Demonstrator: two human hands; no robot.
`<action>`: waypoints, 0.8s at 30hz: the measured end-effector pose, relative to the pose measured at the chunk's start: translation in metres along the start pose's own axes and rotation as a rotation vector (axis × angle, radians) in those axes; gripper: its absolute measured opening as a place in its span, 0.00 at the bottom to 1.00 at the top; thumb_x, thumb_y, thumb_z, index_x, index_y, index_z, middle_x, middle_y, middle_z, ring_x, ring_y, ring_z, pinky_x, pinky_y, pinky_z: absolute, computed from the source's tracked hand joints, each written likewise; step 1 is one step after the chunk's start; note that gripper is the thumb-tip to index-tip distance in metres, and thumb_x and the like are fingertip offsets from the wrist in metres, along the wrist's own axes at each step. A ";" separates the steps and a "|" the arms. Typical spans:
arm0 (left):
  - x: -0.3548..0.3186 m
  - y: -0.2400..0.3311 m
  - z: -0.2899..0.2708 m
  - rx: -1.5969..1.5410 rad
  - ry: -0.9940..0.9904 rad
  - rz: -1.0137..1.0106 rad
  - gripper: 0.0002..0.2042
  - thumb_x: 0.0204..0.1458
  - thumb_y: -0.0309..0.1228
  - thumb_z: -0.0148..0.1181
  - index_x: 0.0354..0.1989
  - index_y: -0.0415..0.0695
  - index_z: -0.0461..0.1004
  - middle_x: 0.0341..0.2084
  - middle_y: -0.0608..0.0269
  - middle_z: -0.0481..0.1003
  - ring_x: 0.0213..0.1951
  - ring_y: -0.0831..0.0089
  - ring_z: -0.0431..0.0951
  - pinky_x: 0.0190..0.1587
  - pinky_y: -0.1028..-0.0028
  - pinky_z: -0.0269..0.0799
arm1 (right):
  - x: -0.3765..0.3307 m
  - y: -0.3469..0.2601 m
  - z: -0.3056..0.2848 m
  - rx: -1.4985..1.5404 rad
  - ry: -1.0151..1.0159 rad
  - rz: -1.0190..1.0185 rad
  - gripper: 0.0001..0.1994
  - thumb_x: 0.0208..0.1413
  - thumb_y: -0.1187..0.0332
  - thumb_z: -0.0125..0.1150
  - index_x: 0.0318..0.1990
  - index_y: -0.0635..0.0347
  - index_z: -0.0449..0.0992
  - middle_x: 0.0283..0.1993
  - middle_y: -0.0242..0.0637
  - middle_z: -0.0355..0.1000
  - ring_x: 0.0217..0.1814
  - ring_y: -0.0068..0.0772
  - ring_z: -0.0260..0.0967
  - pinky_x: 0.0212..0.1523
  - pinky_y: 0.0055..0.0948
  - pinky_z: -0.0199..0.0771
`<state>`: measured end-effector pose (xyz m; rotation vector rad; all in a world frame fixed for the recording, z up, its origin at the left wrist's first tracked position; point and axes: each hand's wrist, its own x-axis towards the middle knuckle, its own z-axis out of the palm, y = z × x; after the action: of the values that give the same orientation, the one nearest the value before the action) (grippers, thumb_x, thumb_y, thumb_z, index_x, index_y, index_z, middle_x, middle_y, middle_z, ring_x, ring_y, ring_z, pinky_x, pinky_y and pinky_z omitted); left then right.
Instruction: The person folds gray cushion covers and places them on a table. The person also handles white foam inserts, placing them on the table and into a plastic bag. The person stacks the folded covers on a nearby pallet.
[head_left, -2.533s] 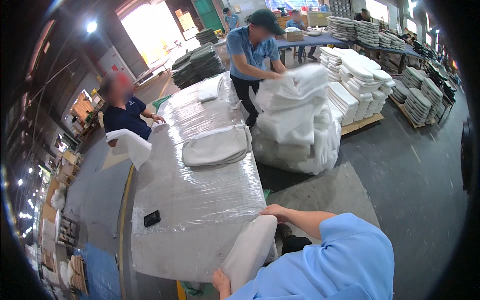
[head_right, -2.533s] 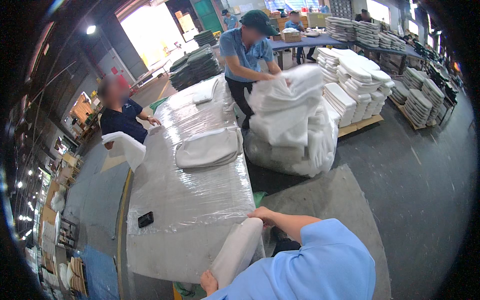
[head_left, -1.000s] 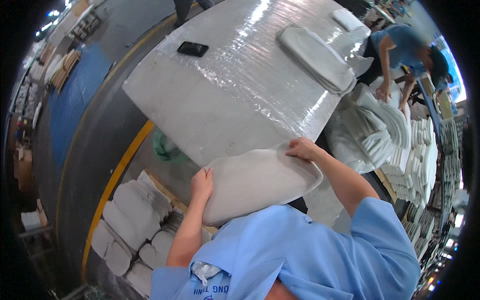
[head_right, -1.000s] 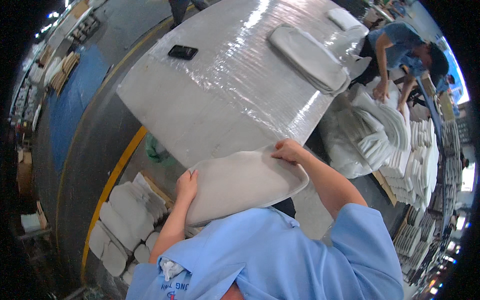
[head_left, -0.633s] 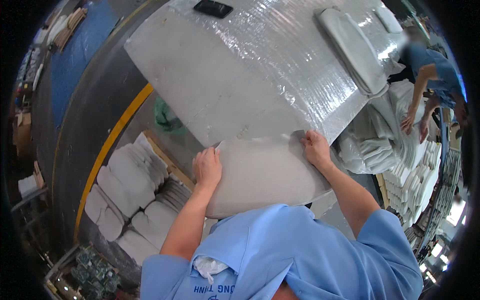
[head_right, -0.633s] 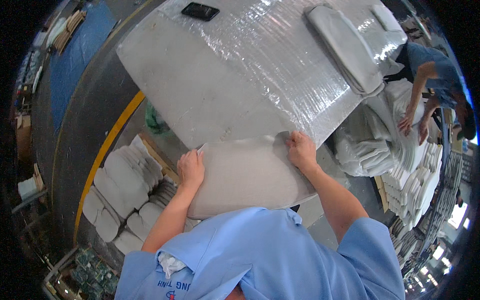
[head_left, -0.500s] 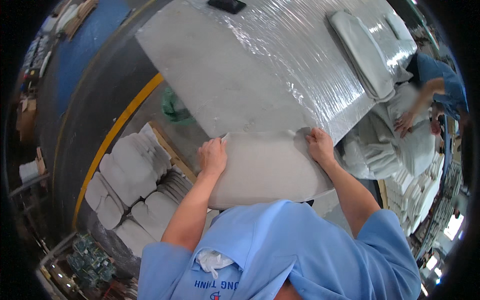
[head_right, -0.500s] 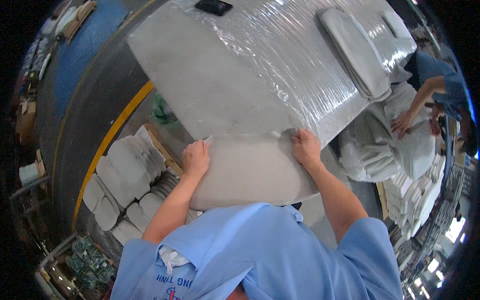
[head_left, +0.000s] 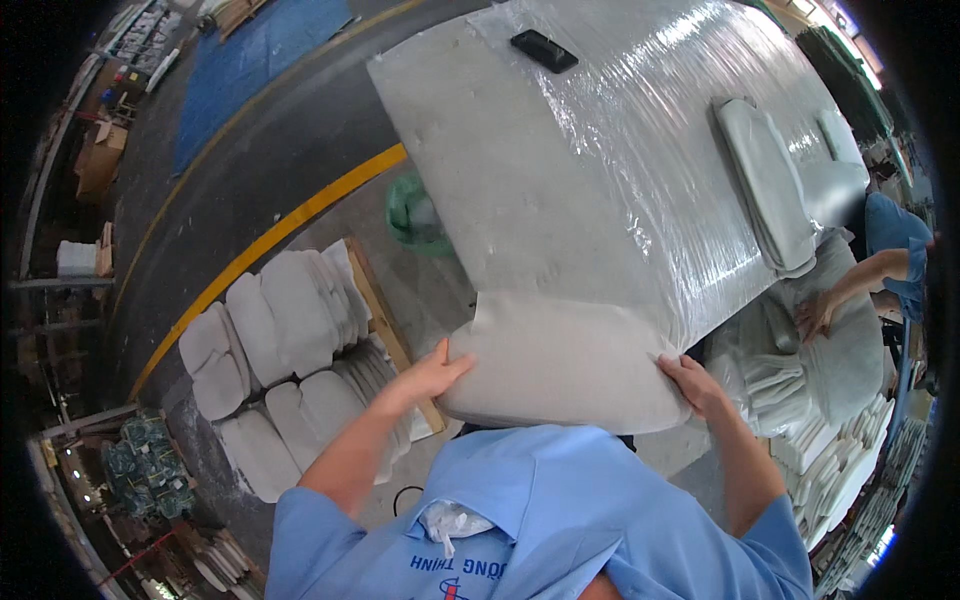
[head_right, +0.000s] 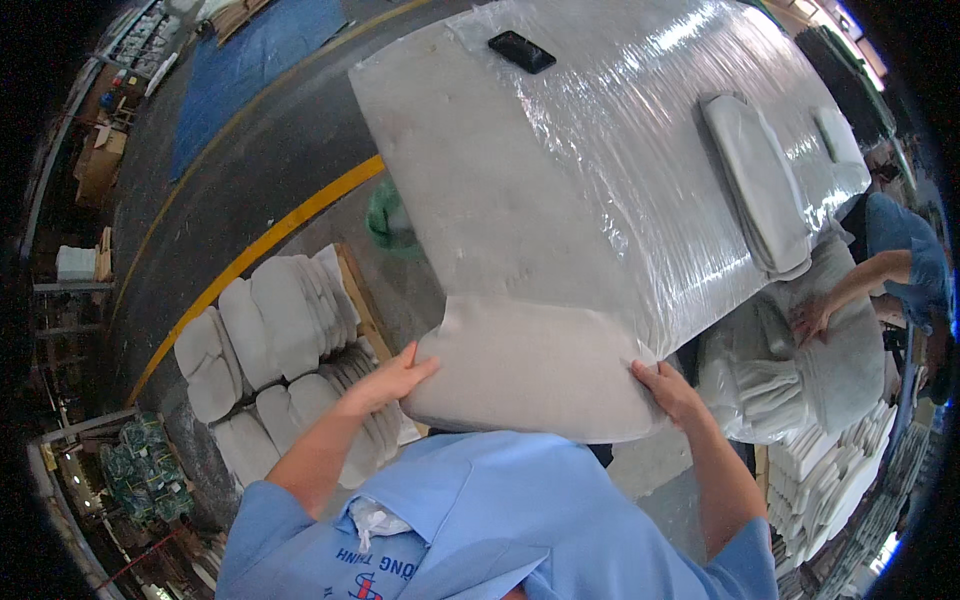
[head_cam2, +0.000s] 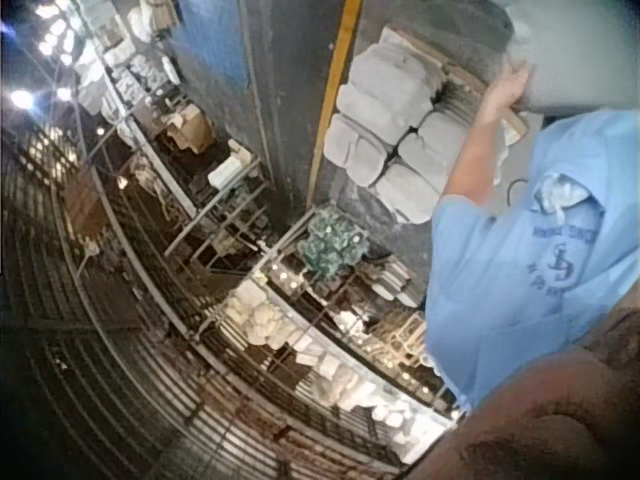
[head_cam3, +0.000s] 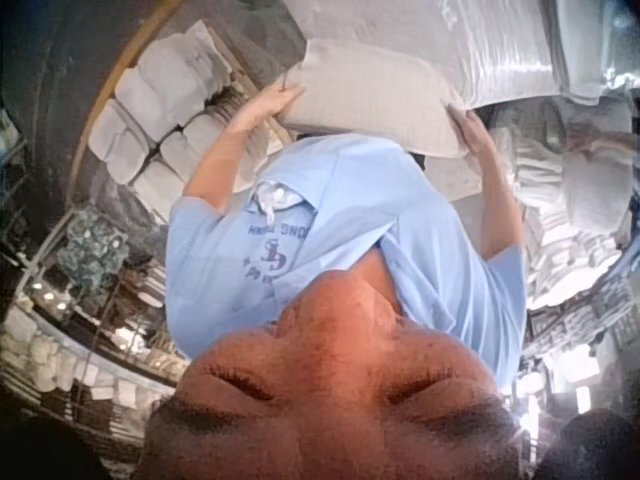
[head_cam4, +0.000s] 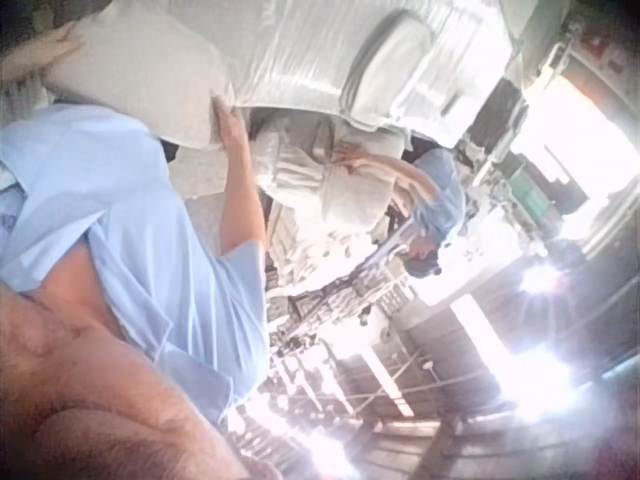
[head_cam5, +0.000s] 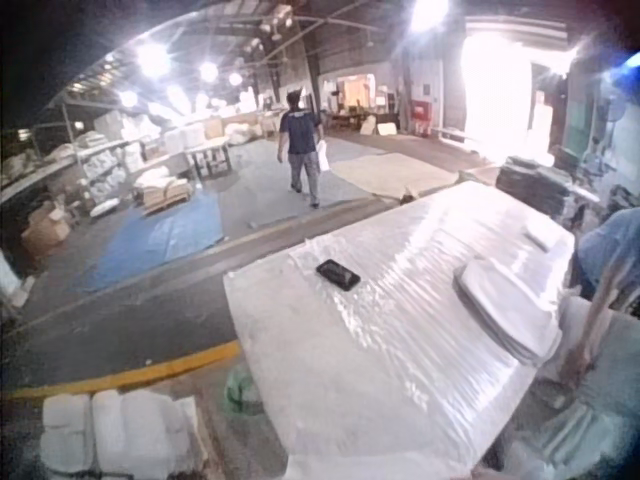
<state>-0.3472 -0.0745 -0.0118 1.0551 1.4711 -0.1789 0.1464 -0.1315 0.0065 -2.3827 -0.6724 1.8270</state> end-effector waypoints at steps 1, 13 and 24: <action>0.000 0.004 0.000 0.000 0.034 0.000 0.51 0.62 0.61 0.54 0.75 0.25 0.46 0.72 0.35 0.58 0.75 0.52 0.57 0.74 0.63 0.55 | 0.003 -0.003 0.006 -0.019 -0.011 -0.006 0.47 0.57 0.33 0.63 0.66 0.72 0.67 0.59 0.53 0.74 0.59 0.43 0.75 0.59 0.38 0.75; 0.025 0.053 0.009 0.071 0.109 0.015 0.42 0.65 0.51 0.56 0.72 0.25 0.51 0.64 0.33 0.68 0.68 0.46 0.67 0.68 0.61 0.62 | 0.031 -0.030 0.000 -0.264 -0.024 0.086 0.55 0.46 0.20 0.58 0.55 0.75 0.79 0.58 0.59 0.76 0.61 0.57 0.75 0.61 0.44 0.74; 0.049 0.055 0.017 0.155 0.093 -0.036 0.40 0.68 0.59 0.46 0.64 0.25 0.66 0.62 0.28 0.69 0.65 0.39 0.68 0.67 0.55 0.63 | 0.024 -0.037 -0.001 -0.326 0.041 0.061 0.57 0.53 0.19 0.48 0.54 0.81 0.76 0.56 0.64 0.76 0.59 0.59 0.76 0.58 0.46 0.75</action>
<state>-0.2898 -0.0308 -0.0322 1.1753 1.5800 -0.2761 0.1410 -0.0893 -0.0036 -2.6578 -0.9704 1.8066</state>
